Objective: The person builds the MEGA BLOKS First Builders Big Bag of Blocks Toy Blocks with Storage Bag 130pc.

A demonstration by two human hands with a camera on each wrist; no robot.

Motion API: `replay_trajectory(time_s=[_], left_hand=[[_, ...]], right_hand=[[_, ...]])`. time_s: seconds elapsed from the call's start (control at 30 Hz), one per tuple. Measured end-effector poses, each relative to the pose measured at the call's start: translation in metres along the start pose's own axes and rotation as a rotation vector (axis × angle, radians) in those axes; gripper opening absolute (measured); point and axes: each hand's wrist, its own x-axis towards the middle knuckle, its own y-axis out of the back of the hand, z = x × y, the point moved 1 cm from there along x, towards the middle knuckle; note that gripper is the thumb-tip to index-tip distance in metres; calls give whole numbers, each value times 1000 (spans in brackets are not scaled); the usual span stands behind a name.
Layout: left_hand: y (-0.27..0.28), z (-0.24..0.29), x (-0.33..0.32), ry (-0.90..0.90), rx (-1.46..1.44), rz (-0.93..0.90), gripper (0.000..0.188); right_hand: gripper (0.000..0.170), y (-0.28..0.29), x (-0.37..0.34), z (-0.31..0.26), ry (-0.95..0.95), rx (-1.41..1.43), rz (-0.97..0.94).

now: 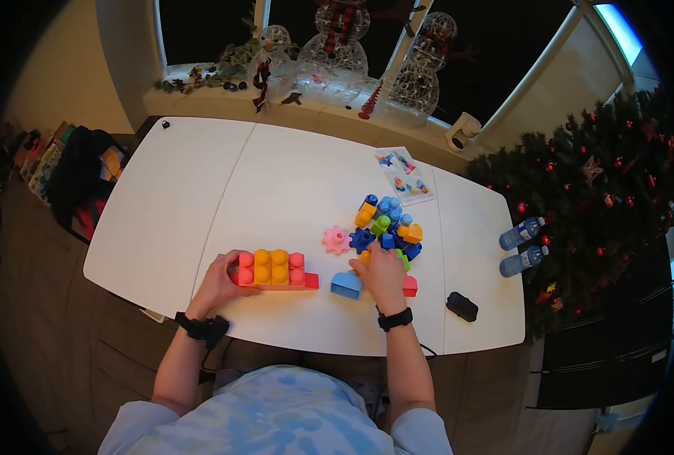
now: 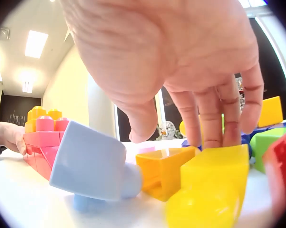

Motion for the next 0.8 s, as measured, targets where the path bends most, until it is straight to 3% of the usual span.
replay_trajectory(time_s=[0.2, 0.27, 0.3, 0.37, 0.5, 0.57, 0.8], left_hand=[[2, 7, -1, 4, 15, 5, 71], [0, 2, 0, -9, 9, 16, 70], [-1, 0, 0, -22, 5, 24, 70], [1, 4, 0, -25, 42, 22, 69], [-2, -5, 2, -39, -38, -6, 68], [-1, -5, 3, -30, -14, -16, 68], [-3, -10, 6, -46, -59, -19, 62]], right_hand=[[45, -7, 7, -9, -34, -54, 101], [45, 14, 4, -21, -93, 389, 35], [45, 18, 4, -27, -91, 391, 32], [46, 25, 4, -48, 182, 836, 141], [44, 46, -5, -122, 386, 886, 85], [39, 42, -6, -156, 633, 807, 51], [32, 4, 8, -183, 831, 498, 87]])
